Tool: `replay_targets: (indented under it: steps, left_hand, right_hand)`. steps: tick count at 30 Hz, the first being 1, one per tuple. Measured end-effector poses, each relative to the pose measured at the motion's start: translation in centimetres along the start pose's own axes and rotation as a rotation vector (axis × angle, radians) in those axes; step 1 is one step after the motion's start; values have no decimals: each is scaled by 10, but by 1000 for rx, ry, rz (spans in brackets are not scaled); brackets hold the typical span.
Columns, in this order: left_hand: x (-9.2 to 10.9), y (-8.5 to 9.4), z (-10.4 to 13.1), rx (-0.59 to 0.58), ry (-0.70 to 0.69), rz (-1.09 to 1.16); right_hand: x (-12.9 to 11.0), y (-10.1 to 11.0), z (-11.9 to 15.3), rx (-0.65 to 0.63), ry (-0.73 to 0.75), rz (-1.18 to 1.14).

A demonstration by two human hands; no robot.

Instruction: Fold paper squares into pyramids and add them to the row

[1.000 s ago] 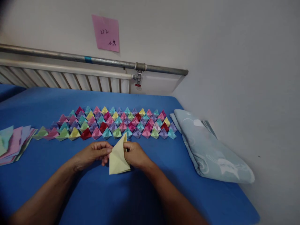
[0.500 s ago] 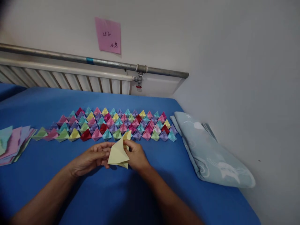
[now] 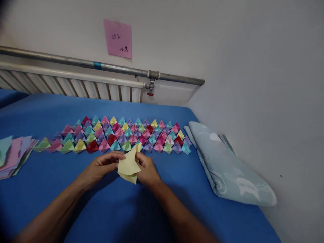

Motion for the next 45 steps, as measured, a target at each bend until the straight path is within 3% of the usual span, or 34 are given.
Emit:
replay_targets:
  steps: [4, 7, 13, 24, 30, 33, 39, 45]
  left_hand:
    - [11, 2, 1, -13, -106, -141]
    - [13, 3, 0, -10, -137, -210]
    - [9, 7, 1, 27, -115, -128]
    - [5, 10, 0, 52, -97, -140]
    - [6, 7, 0, -13, -90, -139]
    - [11, 6, 2, -49, -144, -272]
    - [27, 2, 8, -81, -399, -647]
    - [28, 0, 8, -95, -426, -713]
  right_hand:
    - [-9, 0, 2, 5, 81, 62]
    - [-9, -4, 3, -17, 58, 38]
    - [-8, -5, 6, 15, 8, -146]
    - [0, -6, 3, 56, 4, -150]
    - [-7, -1, 4, 38, -7, -105]
    - [-2, -2, 3, 11, -61, -170]
    - [9, -8, 0, -22, -111, -319]
    - [6, -7, 2, -64, -151, -241]
Point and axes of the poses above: each hand's wrist, its own z-axis away from the middle knuckle, its own y-axis out of the back of the hand, x = y × z, the point moved 8 cm from there along -z, towards the middle knuckle, and after that the axes turned 1 degree about -x, right-handed, at the moved point
